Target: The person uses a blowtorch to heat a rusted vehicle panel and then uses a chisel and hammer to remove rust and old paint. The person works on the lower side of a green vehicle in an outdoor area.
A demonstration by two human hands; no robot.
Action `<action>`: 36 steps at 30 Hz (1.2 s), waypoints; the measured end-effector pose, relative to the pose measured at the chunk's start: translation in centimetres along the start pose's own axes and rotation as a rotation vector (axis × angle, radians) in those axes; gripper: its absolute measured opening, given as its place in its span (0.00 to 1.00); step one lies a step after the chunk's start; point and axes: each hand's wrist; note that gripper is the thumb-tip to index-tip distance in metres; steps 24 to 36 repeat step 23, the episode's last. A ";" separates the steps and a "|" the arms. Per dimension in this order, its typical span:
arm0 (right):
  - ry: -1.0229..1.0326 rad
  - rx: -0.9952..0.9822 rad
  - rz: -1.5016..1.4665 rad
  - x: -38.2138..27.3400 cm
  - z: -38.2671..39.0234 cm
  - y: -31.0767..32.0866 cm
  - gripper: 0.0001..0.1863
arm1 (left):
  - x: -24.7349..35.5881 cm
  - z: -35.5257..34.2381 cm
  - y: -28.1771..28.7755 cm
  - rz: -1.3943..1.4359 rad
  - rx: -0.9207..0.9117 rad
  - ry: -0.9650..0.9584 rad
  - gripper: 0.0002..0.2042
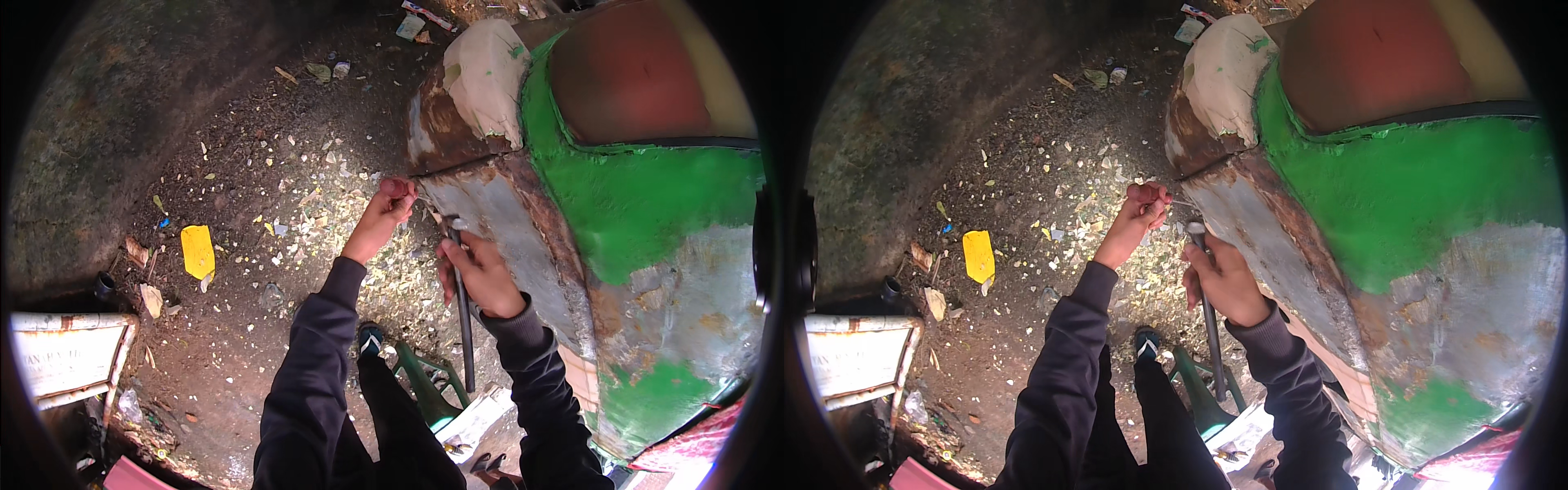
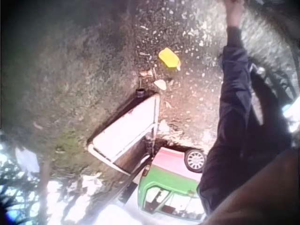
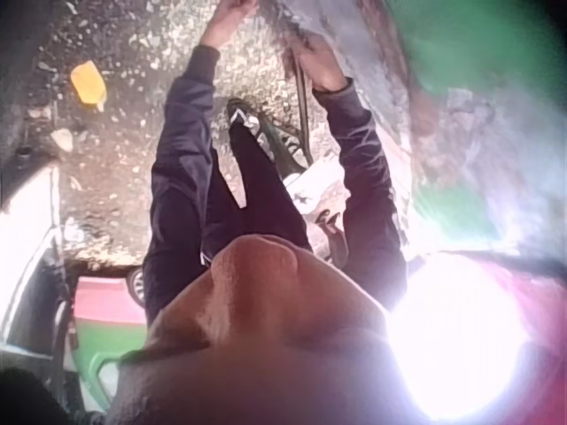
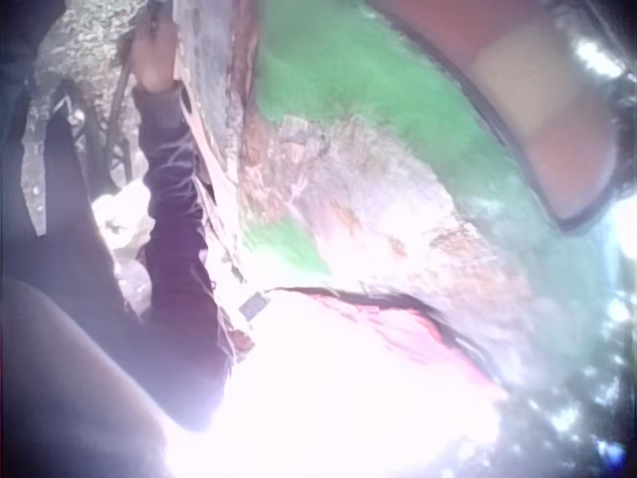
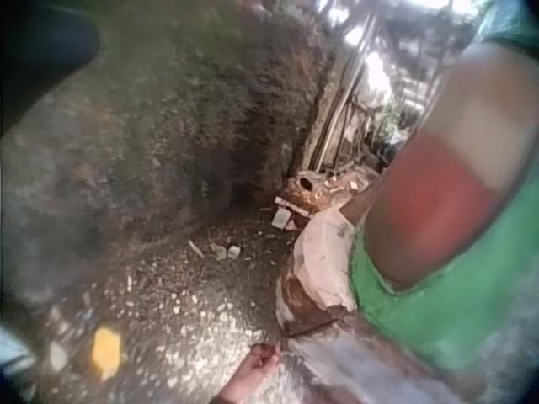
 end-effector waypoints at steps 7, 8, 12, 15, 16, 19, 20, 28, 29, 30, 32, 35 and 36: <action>-0.263 0.003 -0.482 0.7 3.9 0.9 0.17 | -0.7 0.2 -0.7 -0.083 0.203 0.002 0.06; -0.359 -0.062 -0.585 2.0 5.3 1.8 0.17 | -0.7 0.0 -0.3 -0.074 0.184 -0.006 0.07; -0.400 0.055 -0.473 3.8 7.6 1.1 0.19 | -1.7 -0.1 -0.2 -0.090 0.171 -0.020 0.08; -0.302 0.043 -0.341 2.1 8.0 -0.2 0.23 | -2.0 -0.2 0.3 -0.159 0.154 0.005 0.09; -0.244 0.035 -0.287 1.0 8.3 -0.9 0.24 | -2.2 -0.4 0.5 -0.179 0.132 0.020 0.10; -0.115 -0.055 -0.305 -1.6 8.7 -3.1 0.25 | -2.2 0.0 0.2 0.031 0.202 0.035 0.09; -0.086 -0.077 -0.300 -2.0 8.7 -3.3 0.25 | -2.0 -0.1 -0.4 0.104 0.235 0.042 0.09; -0.129 -0.177 -0.210 -1.8 8.0 -3.9 0.29 | -1.9 -1.2 0.1 -0.130 0.125 0.088 0.13; -0.129 -0.177 -0.210 -1.8 8.0 -3.9 0.29 | -1.9 -1.2 0.1 -0.130 0.125 0.088 0.13; -0.129 -0.177 -0.210 -1.8 8.0 -3.9 0.29 | -1.9 -1.2 0.1 -0.130 0.125 0.088 0.13; -0.129 -0.177 -0.210 -1.8 8.0 -3.9 0.29 | -1.9 -1.2 0.1 -0.130 0.125 0.088 0.13; -0.129 -0.177 -0.210 -1.8 8.0 -3.9 0.29 | -1.9 -1.2 0.1 -0.130 0.125 0.088 0.13; -0.129 -0.177 -0.210 -1.8 8.0 -3.9 0.29 | -1.9 -1.2 0.1 -0.130 0.125 0.088 0.13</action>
Point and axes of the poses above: each hand's wrist, its own z-axis away from the middle knuckle, its own y-axis out of the back of the hand, x = y × z, and after that the axes turned 11 degrees about -z, right-handed
